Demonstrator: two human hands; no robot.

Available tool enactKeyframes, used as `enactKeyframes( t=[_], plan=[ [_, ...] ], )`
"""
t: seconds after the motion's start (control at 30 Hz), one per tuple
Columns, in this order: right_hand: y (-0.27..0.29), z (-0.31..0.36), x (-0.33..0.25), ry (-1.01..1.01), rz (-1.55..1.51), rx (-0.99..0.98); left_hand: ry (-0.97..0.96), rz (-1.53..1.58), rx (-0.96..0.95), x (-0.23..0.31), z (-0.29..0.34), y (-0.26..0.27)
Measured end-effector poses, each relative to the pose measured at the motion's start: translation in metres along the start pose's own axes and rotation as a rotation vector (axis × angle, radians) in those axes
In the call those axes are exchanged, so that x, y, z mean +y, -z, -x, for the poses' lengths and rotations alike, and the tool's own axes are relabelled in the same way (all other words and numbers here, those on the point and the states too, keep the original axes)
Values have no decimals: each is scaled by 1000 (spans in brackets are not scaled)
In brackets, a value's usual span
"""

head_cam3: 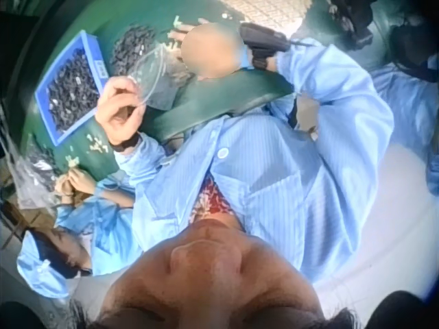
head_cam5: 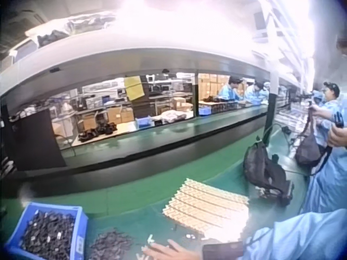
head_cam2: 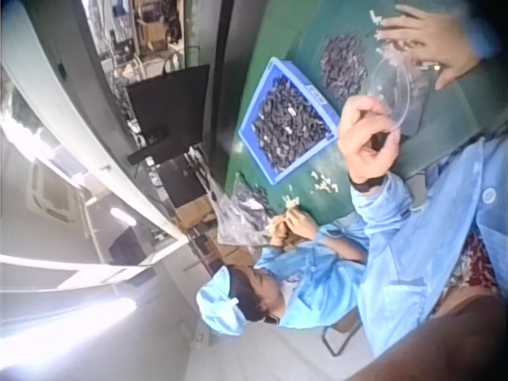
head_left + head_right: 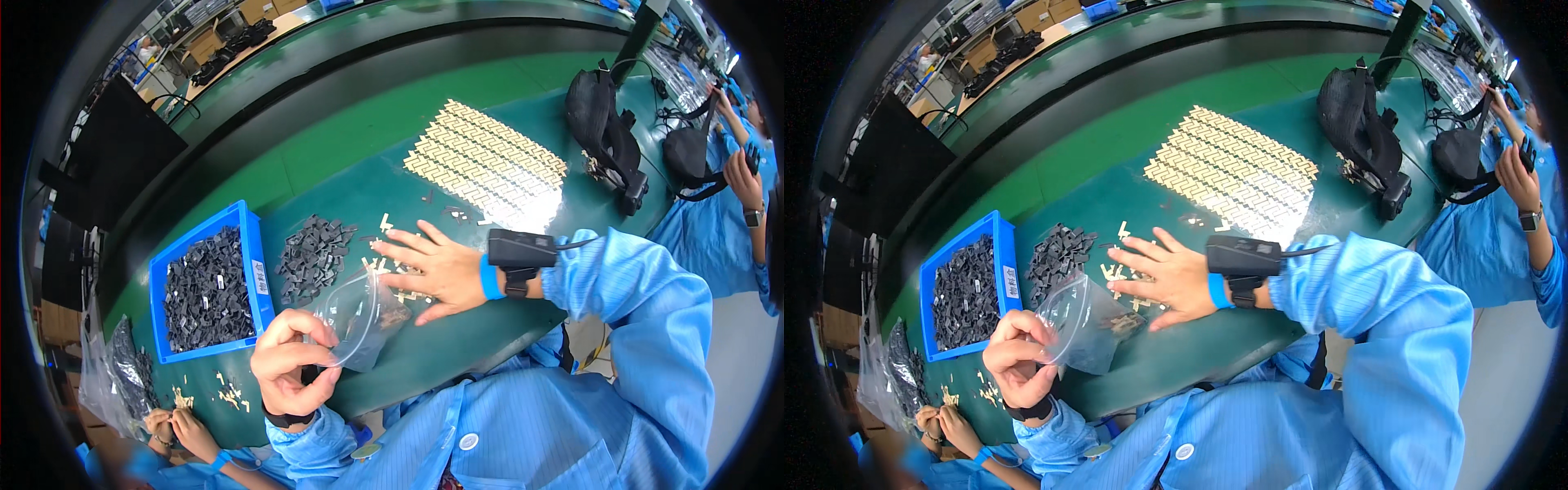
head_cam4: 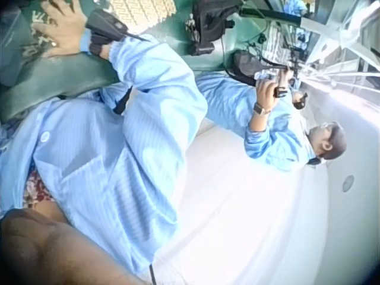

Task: Sorting small plastic components on a table and placing them into a transparent plastic bag.

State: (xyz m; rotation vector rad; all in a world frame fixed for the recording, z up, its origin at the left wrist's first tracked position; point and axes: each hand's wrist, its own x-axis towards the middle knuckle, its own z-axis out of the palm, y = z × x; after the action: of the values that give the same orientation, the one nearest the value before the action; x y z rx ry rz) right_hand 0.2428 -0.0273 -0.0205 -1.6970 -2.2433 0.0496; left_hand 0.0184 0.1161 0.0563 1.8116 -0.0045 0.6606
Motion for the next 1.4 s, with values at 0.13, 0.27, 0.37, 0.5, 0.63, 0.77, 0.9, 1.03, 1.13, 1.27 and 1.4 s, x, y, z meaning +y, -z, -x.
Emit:
enactKeyframes(
  t=[0.13,0.27,0.37,0.5,0.63,0.77,0.9,1.03,1.13,1.27,1.4],
  plan=[
    [-22,-10,14,100,55,99,14,76,-13,-4,-3,0],
    [4,-11,23,107,64,114,12,128,-7,-10,0,4],
    [21,-9,26,10,113,91,19,188,-11,-8,0,3],
    [12,-16,30,68,153,80,-21,278,-40,-10,-3,1],
    [3,-23,30,65,140,128,-14,428,-71,-13,-3,3],
    [-3,-20,32,88,145,130,15,451,-128,-17,1,0],
    [-4,-17,30,90,187,157,89,279,-229,-22,-6,2],
    [-11,-16,30,113,202,241,130,70,-131,-20,-8,5],
    [-12,-15,29,127,207,278,117,-37,-41,-23,-4,4],
    [-10,-14,32,148,160,277,56,-156,27,-26,-6,2],
    [-6,-17,40,102,51,250,46,-182,15,-24,-8,-1]
  ],
)
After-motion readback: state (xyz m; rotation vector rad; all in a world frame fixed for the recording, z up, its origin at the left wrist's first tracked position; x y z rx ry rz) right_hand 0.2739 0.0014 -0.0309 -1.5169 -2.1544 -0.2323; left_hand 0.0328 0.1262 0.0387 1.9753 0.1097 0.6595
